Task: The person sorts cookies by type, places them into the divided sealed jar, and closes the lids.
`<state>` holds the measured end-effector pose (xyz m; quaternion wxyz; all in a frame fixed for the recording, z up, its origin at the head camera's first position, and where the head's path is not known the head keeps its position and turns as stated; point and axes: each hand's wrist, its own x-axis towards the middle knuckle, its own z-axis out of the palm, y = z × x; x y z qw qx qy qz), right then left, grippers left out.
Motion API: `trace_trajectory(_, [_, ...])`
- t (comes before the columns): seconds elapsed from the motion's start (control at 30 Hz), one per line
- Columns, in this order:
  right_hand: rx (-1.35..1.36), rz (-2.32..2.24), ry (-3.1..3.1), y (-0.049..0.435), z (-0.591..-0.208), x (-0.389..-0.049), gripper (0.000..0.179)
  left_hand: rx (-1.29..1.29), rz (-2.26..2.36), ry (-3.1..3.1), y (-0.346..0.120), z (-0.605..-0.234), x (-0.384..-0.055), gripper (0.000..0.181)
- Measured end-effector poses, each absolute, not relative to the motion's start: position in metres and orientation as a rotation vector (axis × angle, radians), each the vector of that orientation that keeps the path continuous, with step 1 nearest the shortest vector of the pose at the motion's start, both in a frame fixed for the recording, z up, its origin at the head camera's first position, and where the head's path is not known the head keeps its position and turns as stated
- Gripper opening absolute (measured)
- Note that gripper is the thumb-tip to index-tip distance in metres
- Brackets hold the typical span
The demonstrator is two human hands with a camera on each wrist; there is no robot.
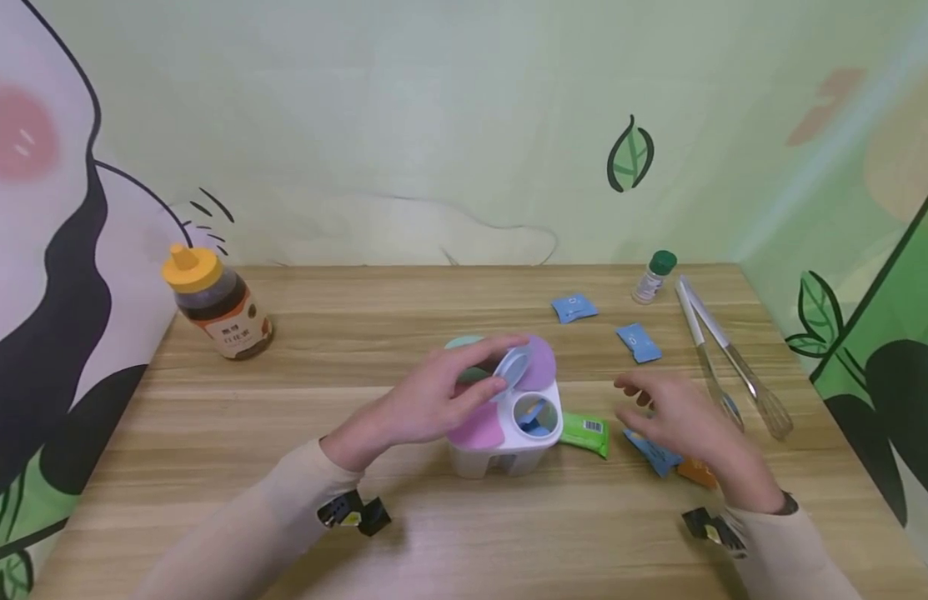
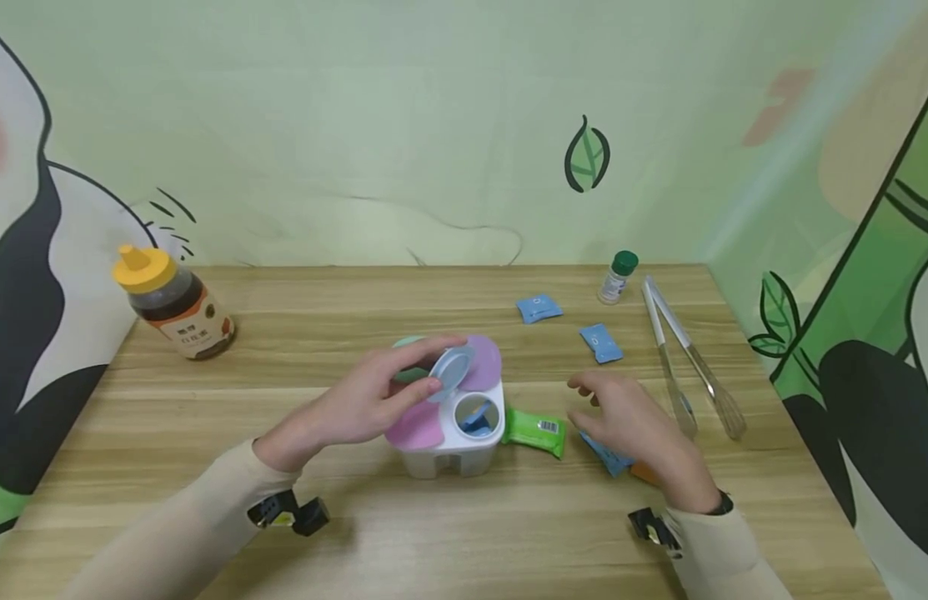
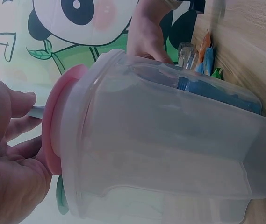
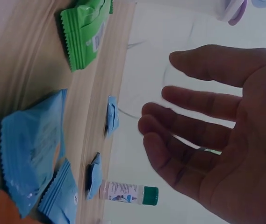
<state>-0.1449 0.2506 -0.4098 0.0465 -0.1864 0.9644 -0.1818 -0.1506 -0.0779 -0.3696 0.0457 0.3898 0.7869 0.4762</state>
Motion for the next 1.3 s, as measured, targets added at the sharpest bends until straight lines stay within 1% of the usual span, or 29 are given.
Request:
trace_trajectory(0.27, [-0.465, -0.479, 2.912, 0.255, -0.414, -0.141, 0.04, 1.199, 1.472, 2.399, -0.078, -0.371, -0.149, 0.048])
trace_trajectory(0.6, [-0.483, -0.46, 2.891, 0.262, -0.422, -0.136, 0.041, 1.191, 1.453, 2.398, -0.078, -0.371, -0.15, 0.048])
trace_trajectory(0.77, [-0.442, -0.463, 2.876, 0.266, -0.425, -0.134, 0.043, 1.185, 1.449, 2.4, -0.078, -0.37, -0.151, 0.048])
trace_trajectory(1.07, [-0.407, -0.393, 2.872, 0.267, -0.43, -0.13, 0.053, 1.188, 1.445, 2.405, -0.078, -0.37, -0.152, 0.048])
trace_trajectory(1.3, [-0.408, -0.382, 2.841, 0.267, -0.434, -0.129, 0.05, 1.177, 1.442, 2.402, -0.077, -0.371, -0.151, 0.048])
